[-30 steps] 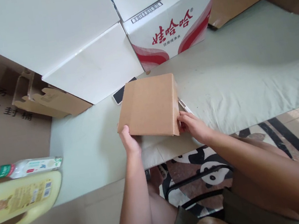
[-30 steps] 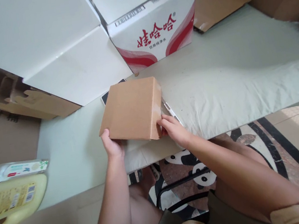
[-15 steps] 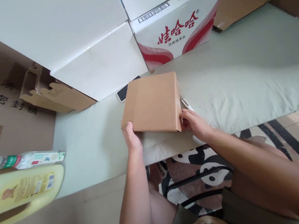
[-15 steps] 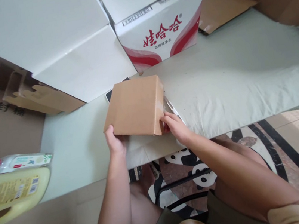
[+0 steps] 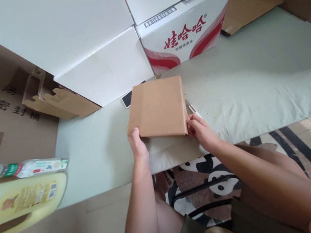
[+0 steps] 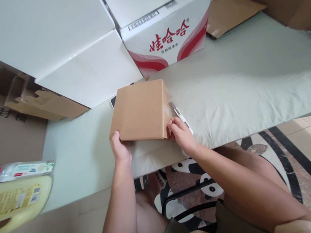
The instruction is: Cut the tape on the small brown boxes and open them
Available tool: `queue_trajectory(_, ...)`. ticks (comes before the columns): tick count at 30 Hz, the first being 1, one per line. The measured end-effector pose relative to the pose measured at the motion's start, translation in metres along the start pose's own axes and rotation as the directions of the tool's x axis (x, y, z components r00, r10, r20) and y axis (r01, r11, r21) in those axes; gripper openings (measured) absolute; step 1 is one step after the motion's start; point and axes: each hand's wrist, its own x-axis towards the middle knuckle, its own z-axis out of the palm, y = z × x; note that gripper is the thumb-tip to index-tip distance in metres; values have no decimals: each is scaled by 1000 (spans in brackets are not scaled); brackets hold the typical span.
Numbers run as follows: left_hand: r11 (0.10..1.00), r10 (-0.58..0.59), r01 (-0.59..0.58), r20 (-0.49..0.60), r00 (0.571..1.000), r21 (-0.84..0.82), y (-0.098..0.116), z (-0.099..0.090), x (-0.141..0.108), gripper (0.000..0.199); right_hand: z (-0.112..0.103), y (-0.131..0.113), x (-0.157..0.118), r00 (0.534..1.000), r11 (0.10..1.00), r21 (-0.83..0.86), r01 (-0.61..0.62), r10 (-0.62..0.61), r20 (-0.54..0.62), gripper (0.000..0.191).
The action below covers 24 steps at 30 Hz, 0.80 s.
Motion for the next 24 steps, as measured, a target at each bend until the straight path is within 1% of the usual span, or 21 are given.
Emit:
queue_trajectory(3,1000,21,-21,-36,999,-3,-3,-1,2,54,-2,1,1,999,1000,7,-30,30,24,29)
queue_trajectory(8,997,63,-63,-2,998,34,-8,-4,2,54,-1,2,5,999,999,10,-43,43,5,26)
queue_trajectory(12,997,72,-72,-10,997,24,-7,-6,1,52,0,2,7,999,998,29,-52,51,19,26)
queue_trajectory(16,996,86,-85,-15,996,27,-2,-2,-2,50,0,1,7,998,998,23,-52,52,21,23)
queue_trajectory(18,995,96,-96,-30,995,-1,2,2,-3,47,-1,0,6,998,998,24,-53,52,28,22)
queue_trajectory(22,987,120,-130,-105,987,-99,11,8,-6,39,-1,0,6,998,998,32,-58,57,36,21)
queue_trajectory(24,986,115,-128,-126,985,-103,13,9,-6,39,0,0,7,998,999,18,-51,50,35,22)
